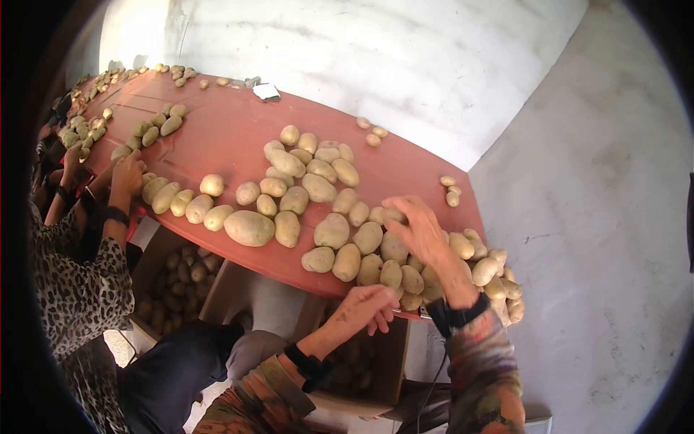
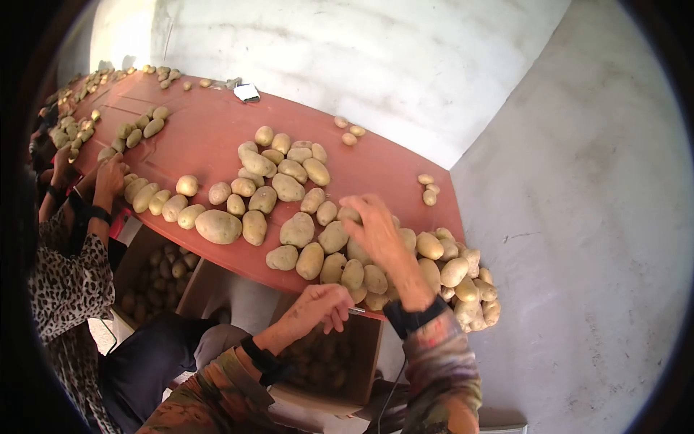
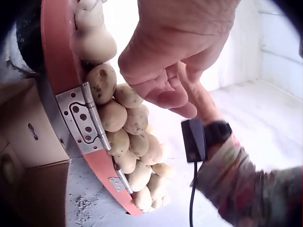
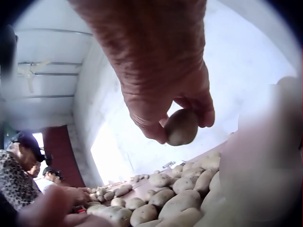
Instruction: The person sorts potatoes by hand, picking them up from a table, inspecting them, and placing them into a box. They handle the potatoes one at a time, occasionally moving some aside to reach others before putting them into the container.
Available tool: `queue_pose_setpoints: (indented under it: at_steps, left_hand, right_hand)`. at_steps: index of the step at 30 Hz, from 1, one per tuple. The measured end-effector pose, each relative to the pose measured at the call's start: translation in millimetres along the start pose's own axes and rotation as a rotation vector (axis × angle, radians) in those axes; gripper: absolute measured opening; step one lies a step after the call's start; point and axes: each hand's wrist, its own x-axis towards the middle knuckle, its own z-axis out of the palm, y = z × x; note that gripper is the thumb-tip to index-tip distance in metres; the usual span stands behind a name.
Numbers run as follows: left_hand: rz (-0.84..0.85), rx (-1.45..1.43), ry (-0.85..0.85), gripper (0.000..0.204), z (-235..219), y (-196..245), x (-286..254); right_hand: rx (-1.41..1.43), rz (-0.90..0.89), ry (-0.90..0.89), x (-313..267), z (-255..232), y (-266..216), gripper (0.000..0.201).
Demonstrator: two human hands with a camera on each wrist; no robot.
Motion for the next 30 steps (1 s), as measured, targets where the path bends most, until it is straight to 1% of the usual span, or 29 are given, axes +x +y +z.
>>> queue_pose_setpoints:
  at_steps: [1,3,4,6,7,8,9,10,11,12,13,14,15,16,17,18,19,21,22,24,25,27,28,30]
  left_hand:
    - [0.003,0.000,-0.002,0.041,-4,-2,1]
    - [-0.031,-0.254,0.054,0.051,-6,-3,3]
    - [-0.033,-0.251,0.052,0.051,-3,-1,3]
    - [-0.033,-0.353,0.165,0.058,8,4,3]
    - [-0.039,-0.347,0.164,0.058,10,3,2]
    - [-0.007,-0.377,0.151,0.054,13,1,1]
    - [0.024,-0.408,0.139,0.049,15,0,-1]
    - [0.019,-0.400,0.140,0.049,13,-4,-2]
    - [-0.029,-0.261,0.088,0.042,11,-10,-1]
    - [-0.079,-0.119,0.033,0.035,11,-12,-1]
    - [-0.090,-0.110,0.031,0.035,14,-13,0]
    - [-0.140,-0.029,0.012,0.030,18,-13,0]
    - [-0.190,0.050,-0.005,0.025,21,-13,0]
    - [-0.200,0.054,-0.004,0.025,24,-17,0]
    - [-0.239,0.152,-0.025,0.023,27,-22,2]
    - [-0.280,0.250,-0.048,0.022,31,-26,4]
    - [-0.289,0.255,-0.047,0.022,35,-27,4]
    - [-0.323,0.541,-0.038,0.019,43,-25,3]
    - [-0.330,0.547,-0.035,0.019,46,-27,3]
    - [-0.314,0.640,-0.037,0.021,48,-34,5]
    - [-0.320,0.647,-0.034,0.021,46,-40,6]
    - [-0.151,0.926,-0.122,0.025,44,-49,6]
    - [-0.159,0.932,-0.121,0.025,46,-50,5]
    - [-0.206,1.079,-0.015,0.030,51,-50,4]
  right_hand:
    - [0.037,0.016,0.018,-17,-6,-17,0.039]
    - [0.078,0.023,0.066,-59,-7,-40,0.044]
    - [0.083,0.015,0.097,-80,-4,-48,0.047]
    - [0.096,0.015,0.084,-112,3,-66,0.051]
    - [0.108,0.012,0.068,-124,6,-71,0.054]
    - [0.114,0.015,0.073,-131,8,-71,0.054]
    - [0.131,0.020,0.135,-138,11,-70,0.056]
    - [0.146,0.025,0.197,-143,13,-68,0.058]
    - [0.152,0.029,0.202,-146,11,-64,0.058]
    - [0.170,0.071,0.238,-148,8,-57,0.057]
    - [0.190,0.116,0.275,-151,4,-50,0.056]
    - [0.183,0.124,0.306,-151,0,-42,0.046]
    - [0.192,0.131,0.307,-153,0,-31,0.046]
    - [0.268,0.216,0.363,-157,2,-19,0.041]
    - [0.343,0.299,0.420,-159,4,-11,0.037]
    - [0.344,0.312,0.460,-161,5,-8,0.030]
    - [0.352,0.319,0.463,-163,7,-1,0.030]
    - [0.258,0.260,0.461,-167,11,9,0.027]
    - [0.267,0.262,0.464,-167,11,11,0.027]
    - [0.170,0.150,0.508,-165,9,11,0.026]
    - [0.178,0.152,0.512,-165,8,12,0.026]
    - [0.118,0.098,0.523,-166,7,14,0.027]
    - [0.127,0.102,0.527,-166,7,15,0.027]
    - [0.106,0.096,0.526,-167,8,18,0.027]
